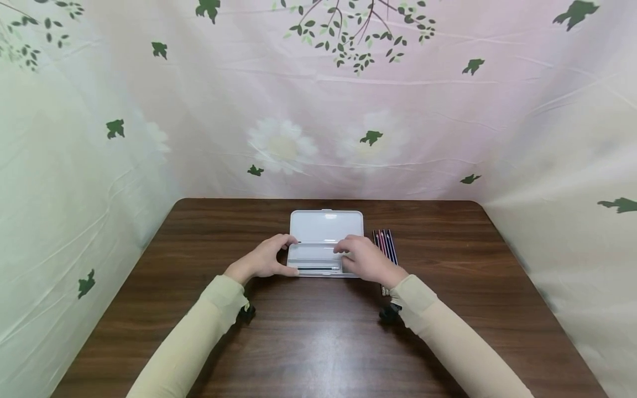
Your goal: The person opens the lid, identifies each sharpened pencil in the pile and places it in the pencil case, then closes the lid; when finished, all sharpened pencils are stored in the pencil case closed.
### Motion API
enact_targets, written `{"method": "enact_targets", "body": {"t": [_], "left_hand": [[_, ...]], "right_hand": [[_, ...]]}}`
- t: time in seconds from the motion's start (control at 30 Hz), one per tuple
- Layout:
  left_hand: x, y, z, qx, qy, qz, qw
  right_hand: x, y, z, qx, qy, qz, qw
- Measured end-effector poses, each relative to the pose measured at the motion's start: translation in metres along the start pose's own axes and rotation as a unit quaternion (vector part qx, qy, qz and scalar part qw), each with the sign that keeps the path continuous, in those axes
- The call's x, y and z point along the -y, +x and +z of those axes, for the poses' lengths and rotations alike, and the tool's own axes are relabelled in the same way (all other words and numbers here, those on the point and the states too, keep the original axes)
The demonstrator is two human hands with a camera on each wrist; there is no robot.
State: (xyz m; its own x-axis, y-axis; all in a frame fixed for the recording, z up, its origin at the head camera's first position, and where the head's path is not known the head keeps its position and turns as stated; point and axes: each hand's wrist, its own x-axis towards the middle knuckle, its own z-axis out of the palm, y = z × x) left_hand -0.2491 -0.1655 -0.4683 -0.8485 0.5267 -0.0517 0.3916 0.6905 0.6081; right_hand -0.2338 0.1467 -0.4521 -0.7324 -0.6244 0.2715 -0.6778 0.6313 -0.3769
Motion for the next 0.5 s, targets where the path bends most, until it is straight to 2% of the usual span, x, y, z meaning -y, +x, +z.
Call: {"method": "enact_targets", "body": {"t": [0.23, 0.5], "left_hand": [[0.000, -0.001, 0.000, 0.002, -0.004, -0.005, 1.0000], [0.001, 0.001, 0.000, 0.008, -0.002, -0.010, 0.9999]], "right_hand": [[-0.015, -0.018, -0.011, -0.015, 0.007, 0.035, 0.9993], [-0.036, -0.041, -0.024, -0.051, 0.014, 0.050, 0.9973]]}}
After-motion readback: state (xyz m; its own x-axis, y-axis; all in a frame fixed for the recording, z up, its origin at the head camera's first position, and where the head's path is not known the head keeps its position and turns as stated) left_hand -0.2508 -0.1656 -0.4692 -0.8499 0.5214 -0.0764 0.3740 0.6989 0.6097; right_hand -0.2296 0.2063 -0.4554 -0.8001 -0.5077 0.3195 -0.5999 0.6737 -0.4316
